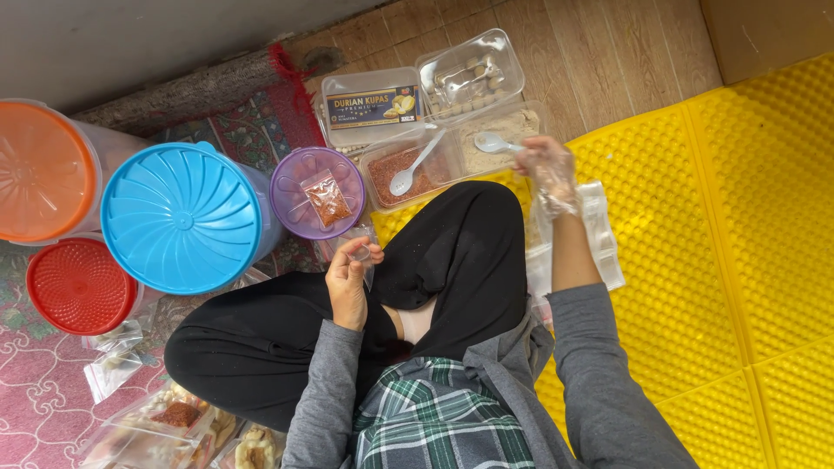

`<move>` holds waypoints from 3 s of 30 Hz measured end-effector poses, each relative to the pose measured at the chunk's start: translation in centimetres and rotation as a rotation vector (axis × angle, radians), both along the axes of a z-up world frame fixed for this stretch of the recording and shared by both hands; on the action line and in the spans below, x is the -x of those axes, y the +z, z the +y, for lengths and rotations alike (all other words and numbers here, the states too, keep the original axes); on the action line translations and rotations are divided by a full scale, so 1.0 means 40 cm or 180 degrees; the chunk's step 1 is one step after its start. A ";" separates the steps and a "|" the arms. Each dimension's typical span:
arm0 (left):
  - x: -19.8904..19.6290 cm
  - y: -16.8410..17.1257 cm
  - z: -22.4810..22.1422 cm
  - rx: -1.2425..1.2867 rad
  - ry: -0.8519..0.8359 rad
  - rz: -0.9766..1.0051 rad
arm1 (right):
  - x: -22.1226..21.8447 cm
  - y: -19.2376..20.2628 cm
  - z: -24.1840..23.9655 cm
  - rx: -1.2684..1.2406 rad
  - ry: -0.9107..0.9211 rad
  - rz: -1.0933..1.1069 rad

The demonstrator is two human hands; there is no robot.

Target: Packaging small food items or seasonings into individual plastic bags using a spoon.

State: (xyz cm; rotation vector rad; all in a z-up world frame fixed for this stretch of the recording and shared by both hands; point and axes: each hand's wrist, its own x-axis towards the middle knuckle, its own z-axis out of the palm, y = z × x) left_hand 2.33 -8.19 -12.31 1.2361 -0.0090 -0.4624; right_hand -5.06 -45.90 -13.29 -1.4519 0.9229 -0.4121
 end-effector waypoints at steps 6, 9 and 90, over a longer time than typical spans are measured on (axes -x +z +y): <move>-0.007 0.018 0.009 -0.0101 -0.0013 0.0036 | -0.123 0.001 0.015 0.0621 0.0859 0.1492; -0.008 0.009 0.022 -0.0155 -0.0052 0.0074 | -0.060 -0.152 -0.078 0.2079 0.0374 0.1421; -0.173 -0.029 -0.600 -0.1532 -0.1071 -0.3387 | -0.074 0.193 0.037 0.0467 -0.0939 -0.0869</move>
